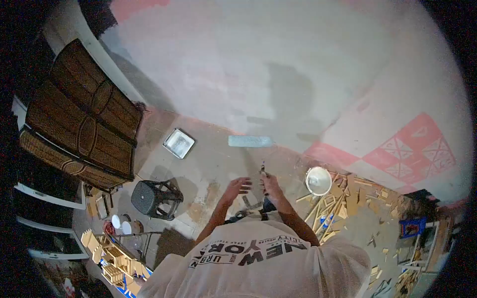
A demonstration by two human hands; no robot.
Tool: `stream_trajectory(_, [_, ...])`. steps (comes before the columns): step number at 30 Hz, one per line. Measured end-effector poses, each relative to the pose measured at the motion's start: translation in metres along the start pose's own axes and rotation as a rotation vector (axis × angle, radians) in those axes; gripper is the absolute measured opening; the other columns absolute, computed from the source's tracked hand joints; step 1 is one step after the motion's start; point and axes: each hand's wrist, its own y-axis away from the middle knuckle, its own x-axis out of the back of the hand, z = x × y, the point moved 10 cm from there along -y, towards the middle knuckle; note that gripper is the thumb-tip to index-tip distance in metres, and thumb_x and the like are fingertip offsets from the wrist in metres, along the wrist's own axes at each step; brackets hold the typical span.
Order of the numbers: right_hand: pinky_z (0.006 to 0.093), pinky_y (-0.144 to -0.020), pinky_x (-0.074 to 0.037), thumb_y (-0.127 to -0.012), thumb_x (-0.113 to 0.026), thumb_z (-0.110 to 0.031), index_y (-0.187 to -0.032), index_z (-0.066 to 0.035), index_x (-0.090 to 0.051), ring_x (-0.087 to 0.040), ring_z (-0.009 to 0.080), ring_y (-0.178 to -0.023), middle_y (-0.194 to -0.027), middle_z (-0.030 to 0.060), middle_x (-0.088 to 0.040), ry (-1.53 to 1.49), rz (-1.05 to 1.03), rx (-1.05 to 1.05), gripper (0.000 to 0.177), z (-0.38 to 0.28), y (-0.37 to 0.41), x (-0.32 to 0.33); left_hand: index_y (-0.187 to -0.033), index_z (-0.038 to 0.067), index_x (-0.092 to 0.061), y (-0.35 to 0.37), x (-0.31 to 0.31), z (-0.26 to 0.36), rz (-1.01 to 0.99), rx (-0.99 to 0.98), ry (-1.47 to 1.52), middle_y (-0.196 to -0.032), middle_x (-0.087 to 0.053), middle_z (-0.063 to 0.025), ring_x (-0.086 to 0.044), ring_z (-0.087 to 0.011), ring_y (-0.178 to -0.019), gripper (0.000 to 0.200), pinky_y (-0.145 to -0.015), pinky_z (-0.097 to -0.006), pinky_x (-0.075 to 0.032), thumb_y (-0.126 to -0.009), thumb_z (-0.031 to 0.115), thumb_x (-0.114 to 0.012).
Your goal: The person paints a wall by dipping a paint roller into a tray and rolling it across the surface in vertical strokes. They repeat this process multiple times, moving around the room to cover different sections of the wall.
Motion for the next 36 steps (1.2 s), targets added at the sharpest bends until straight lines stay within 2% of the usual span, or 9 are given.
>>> stream_trajectory(5, [0.0262,-0.041,-0.037,-0.1,-0.06,-0.023,-0.108,-0.008,-0.058,-0.045,0.0059,-0.046,-0.068,-0.0031,-0.049,0.157,-0.129,0.326,0.018,-0.089,0.055,-0.113,-0.133,0.005,-0.057,0.019,-0.017,0.049,-0.066,0.061,0.215,-0.116,-0.066,-0.0117,-0.066,-0.0241,-0.102,0.05,-0.089,-0.0364,-0.054,-0.108,0.046,-0.043])
stream_trajectory(9, [0.0265,-0.057,-0.045,-0.101,-0.057,-0.02,-0.109,-0.003,-0.054,-0.051,0.0074,-0.065,-0.078,0.0001,-0.052,0.482,-0.01,0.835,0.019,-0.162,0.049,-0.163,-0.139,0.002,-0.052,0.037,0.002,0.148,0.026,-0.167,0.252,-0.122,-0.061,-0.013,-0.065,-0.02,-0.101,0.051,-0.086,-0.0345,-0.055,-0.108,0.042,-0.043])
stream_trajectory(10, [0.0265,-0.064,-0.045,-0.102,-0.056,-0.016,-0.11,-0.002,-0.052,-0.05,0.0077,-0.075,-0.083,0.0013,-0.052,0.482,-0.015,0.785,0.016,-0.19,0.061,-0.188,-0.144,0.002,-0.046,0.041,0.006,0.172,0.059,-0.173,0.266,-0.123,-0.061,-0.0116,-0.063,-0.0181,-0.106,0.053,-0.087,-0.034,-0.055,-0.108,0.041,-0.044])
stream_trajectory(15, [0.0287,-0.061,-0.045,-0.104,-0.055,-0.016,-0.102,-0.004,-0.051,-0.047,0.0084,-0.067,-0.077,-0.0018,-0.048,0.212,-0.059,0.72,0.013,-0.208,-0.018,-0.242,-0.142,0.002,-0.045,-0.001,0.056,0.221,0.151,-0.389,-0.109,-0.118,-0.061,-0.009,-0.061,-0.0164,-0.102,0.046,-0.085,-0.0319,-0.053,-0.11,0.035,-0.042])
stream_trajectory(23, [0.0233,-0.054,-0.039,-0.106,-0.053,-0.032,-0.086,-0.012,-0.049,-0.043,0.0055,-0.062,-0.075,-0.0045,-0.043,-0.192,-0.174,0.412,0.029,-0.244,-0.167,-0.288,-0.139,0.0,-0.044,-0.122,0.13,0.262,0.237,-0.322,-0.033,-0.099,-0.062,-0.0127,-0.059,-0.012,-0.077,0.045,-0.063,-0.0306,-0.048,-0.11,0.033,-0.042])
stream_trajectory(26, [0.0242,-0.052,-0.037,-0.106,-0.053,-0.038,-0.084,-0.013,-0.048,-0.04,0.006,-0.059,-0.07,-0.0049,-0.04,-0.205,-0.178,0.4,0.033,-0.254,-0.215,-0.293,-0.14,-0.003,-0.041,-0.153,0.149,0.295,0.353,-0.29,-0.25,-0.095,-0.064,-0.0182,-0.064,-0.0216,-0.078,0.047,-0.067,-0.0377,-0.052,-0.109,0.033,-0.044])
stream_trajectory(30, [0.0241,-0.047,-0.032,-0.106,-0.05,-0.043,-0.081,-0.015,-0.045,-0.036,0.0065,-0.053,-0.066,-0.0049,-0.039,-0.321,-0.236,0.331,0.038,-0.275,-0.246,-0.305,-0.145,-0.004,-0.03,-0.185,0.158,0.331,0.317,-0.488,-0.384,-0.103,-0.066,-0.0275,-0.068,-0.0385,-0.092,0.054,-0.079,-0.0462,-0.054,-0.108,0.031,-0.044])
stream_trajectory(32, [0.0244,-0.046,-0.03,-0.106,-0.049,-0.045,-0.08,-0.016,-0.043,-0.034,0.0066,-0.051,-0.065,-0.005,-0.038,-0.362,-0.239,0.271,0.04,-0.279,-0.264,-0.307,-0.149,-0.004,-0.024,-0.197,0.166,0.336,0.285,-0.383,-0.371,-0.11,-0.066,-0.0309,-0.067,-0.0447,-0.102,0.057,-0.086,-0.0487,-0.053,-0.107,0.031,-0.044])
stream_trajectory(36, [0.0267,-0.047,-0.031,-0.106,-0.051,-0.046,-0.076,-0.016,-0.042,-0.032,0.007,-0.052,-0.064,-0.0058,-0.036,-0.352,-0.127,0.212,0.043,-0.273,-0.295,-0.311,-0.15,-0.002,-0.02,-0.225,0.189,0.327,0.233,-0.403,-0.33,-0.113,-0.065,-0.0323,-0.068,-0.0429,-0.103,0.059,-0.084,-0.0467,-0.054,-0.107,0.031,-0.044])
